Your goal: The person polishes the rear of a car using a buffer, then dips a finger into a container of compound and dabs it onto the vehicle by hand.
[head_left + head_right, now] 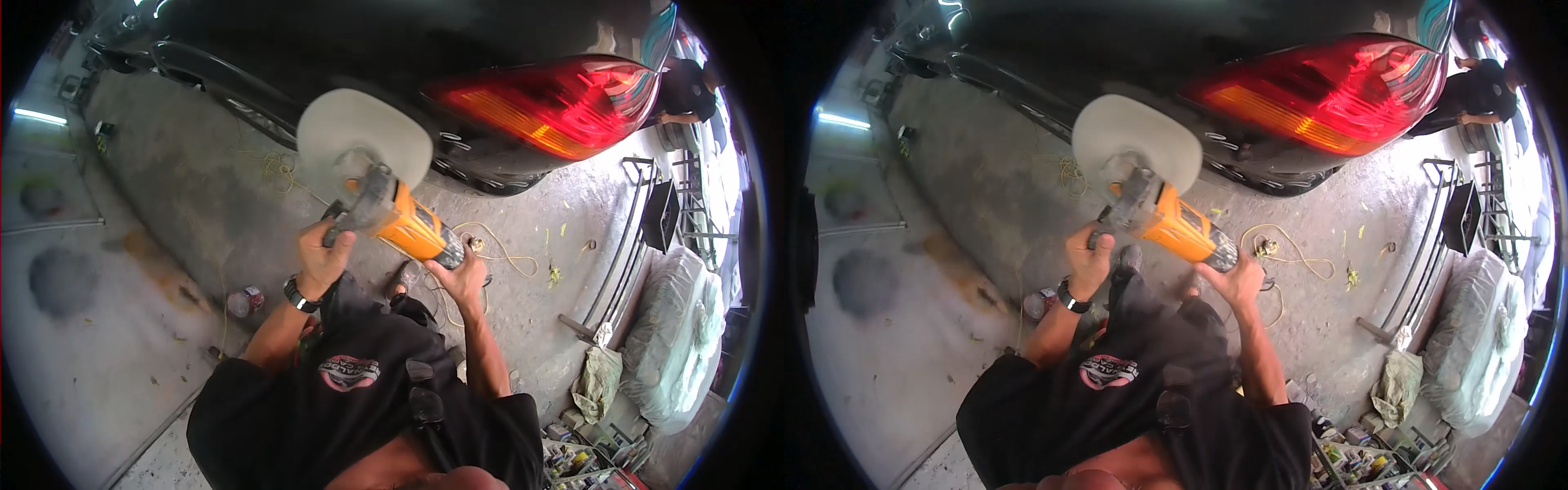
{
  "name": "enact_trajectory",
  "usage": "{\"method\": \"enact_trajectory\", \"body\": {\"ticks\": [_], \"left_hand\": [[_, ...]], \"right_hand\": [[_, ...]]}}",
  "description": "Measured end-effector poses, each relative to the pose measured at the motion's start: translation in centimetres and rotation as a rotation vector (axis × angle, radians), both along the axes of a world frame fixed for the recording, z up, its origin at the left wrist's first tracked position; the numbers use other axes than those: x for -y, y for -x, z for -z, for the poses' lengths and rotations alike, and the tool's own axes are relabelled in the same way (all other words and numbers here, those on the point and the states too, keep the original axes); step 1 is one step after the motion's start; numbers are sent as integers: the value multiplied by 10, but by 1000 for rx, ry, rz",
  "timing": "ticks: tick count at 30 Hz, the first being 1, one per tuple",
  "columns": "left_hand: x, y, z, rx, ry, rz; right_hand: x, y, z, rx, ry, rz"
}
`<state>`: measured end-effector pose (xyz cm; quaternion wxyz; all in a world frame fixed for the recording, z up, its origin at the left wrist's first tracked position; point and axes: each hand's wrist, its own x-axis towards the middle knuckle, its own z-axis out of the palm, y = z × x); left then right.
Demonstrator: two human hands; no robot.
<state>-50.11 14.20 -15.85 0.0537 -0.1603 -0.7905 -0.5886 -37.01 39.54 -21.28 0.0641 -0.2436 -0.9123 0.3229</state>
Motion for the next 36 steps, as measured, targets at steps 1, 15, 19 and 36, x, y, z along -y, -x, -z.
{"method": "enact_trajectory", "body": {"ticks": [1, 15, 19, 36], "left_hand": [[-8, -4, -6, -20, 7, 28], [-45, -35, 17, -26, 56, 244], [-31, -30, 44, 75, 37, 82], [-72, -66, 42, 143, -35, 302]], "right_hand": [[-4, -10, 0, -42, 31, 33], [-66, -62, 29, -69, -30, 34], [-50, -28, 44, -14, 15, -43], [-90, -110, 36, -6, -28, 84]]}}
